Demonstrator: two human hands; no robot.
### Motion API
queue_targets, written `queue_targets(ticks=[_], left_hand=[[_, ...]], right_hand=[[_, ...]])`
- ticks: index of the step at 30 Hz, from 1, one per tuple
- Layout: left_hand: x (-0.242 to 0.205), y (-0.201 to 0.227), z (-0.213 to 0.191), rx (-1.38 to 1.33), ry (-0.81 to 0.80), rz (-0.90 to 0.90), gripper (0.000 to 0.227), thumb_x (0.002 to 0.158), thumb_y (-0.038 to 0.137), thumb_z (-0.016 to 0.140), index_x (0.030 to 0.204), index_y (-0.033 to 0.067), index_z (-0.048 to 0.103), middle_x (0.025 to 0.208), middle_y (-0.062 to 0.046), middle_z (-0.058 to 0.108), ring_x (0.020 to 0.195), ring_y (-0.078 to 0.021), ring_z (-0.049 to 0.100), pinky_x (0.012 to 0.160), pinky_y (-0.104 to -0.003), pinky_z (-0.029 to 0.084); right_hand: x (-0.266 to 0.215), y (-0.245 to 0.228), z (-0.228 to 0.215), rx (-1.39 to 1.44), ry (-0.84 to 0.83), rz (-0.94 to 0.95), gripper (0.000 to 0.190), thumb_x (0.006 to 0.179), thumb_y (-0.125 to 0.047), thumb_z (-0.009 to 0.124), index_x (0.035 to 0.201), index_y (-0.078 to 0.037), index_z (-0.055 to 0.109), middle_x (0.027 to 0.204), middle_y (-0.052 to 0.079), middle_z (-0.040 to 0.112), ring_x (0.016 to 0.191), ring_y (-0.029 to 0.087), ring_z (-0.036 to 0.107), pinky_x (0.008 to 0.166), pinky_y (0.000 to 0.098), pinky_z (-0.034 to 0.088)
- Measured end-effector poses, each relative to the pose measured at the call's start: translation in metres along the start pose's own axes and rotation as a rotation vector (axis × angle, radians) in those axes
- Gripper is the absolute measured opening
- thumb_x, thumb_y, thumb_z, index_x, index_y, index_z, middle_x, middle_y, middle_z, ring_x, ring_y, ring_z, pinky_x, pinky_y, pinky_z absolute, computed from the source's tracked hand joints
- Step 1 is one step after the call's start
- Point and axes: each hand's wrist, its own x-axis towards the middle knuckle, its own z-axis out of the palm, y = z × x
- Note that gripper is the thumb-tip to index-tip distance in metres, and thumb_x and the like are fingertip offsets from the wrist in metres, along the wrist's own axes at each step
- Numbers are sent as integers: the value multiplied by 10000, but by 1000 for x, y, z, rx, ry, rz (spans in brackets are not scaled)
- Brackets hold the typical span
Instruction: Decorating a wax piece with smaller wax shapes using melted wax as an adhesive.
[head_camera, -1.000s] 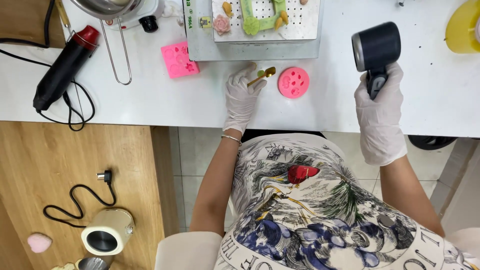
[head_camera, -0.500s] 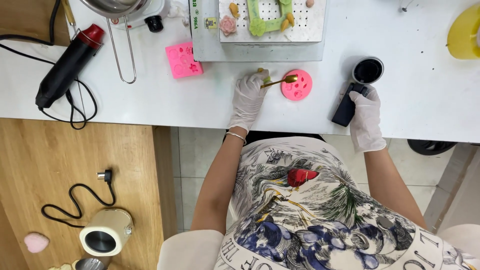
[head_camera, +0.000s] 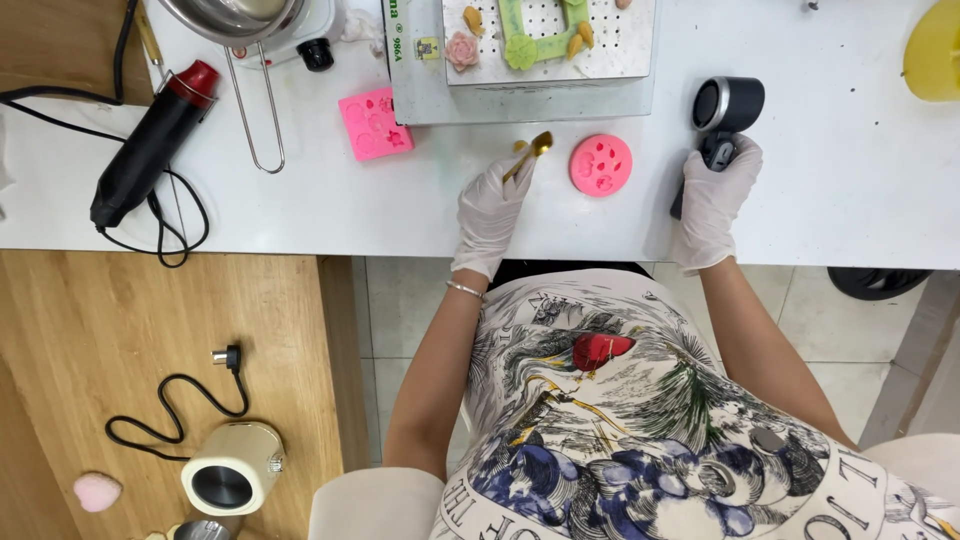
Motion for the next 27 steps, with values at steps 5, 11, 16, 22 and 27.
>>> queue_targets(ticks=[5, 11, 16, 22, 27], left_hand=[[30, 69, -56, -386, 19, -221, 137, 997, 104, 725, 1085, 16, 667, 1109, -79, 775, 944, -148, 773, 814, -258, 640], [85, 94, -82, -528, 98, -68, 182, 984, 17, 763, 1123, 11, 645, 1192, -69, 759, 1047, -116, 758, 851, -223, 634], [104, 92, -83, -592, 17, 14, 243, 979, -5, 781, 1170, 22, 634, 1228, -58, 746, 1070, -112, 745, 894, -225, 624], [119, 84, -102, -328, -133, -49, 271, 944, 77, 823, 1178, 73, 685, 1106, -65, 776, 953, -135, 755, 830, -245, 599], [129, 72, -111, -485, -151, -268, 167, 1009, 113, 661, 1130, 33, 577, 1195, -65, 752, 956, -106, 779, 780, -221, 612]], right_hand=[[-9, -28, -3, -109, -15, 42, 509, 940, -90, 793, 1334, 36, 498, 1219, 104, 554, 1082, 170, 558, 1002, 326, 507], [-51, -147, -8, -128, -75, -218, 565, 971, -36, 754, 1430, 92, 451, 1295, 168, 544, 1193, 239, 549, 1017, 373, 478], [-54, -264, 29, 556, -571, 355, 172, 1005, -81, 618, 1134, 21, 668, 900, 99, 735, 743, 159, 687, 680, 273, 563], [-48, -243, 68, 800, -635, 567, 103, 1021, -103, 636, 1047, -6, 660, 829, 121, 708, 646, 166, 629, 593, 285, 493], [-54, -245, 82, 980, -639, 828, 150, 1031, -182, 620, 1121, -67, 650, 905, 34, 703, 704, 122, 597, 630, 272, 470]])
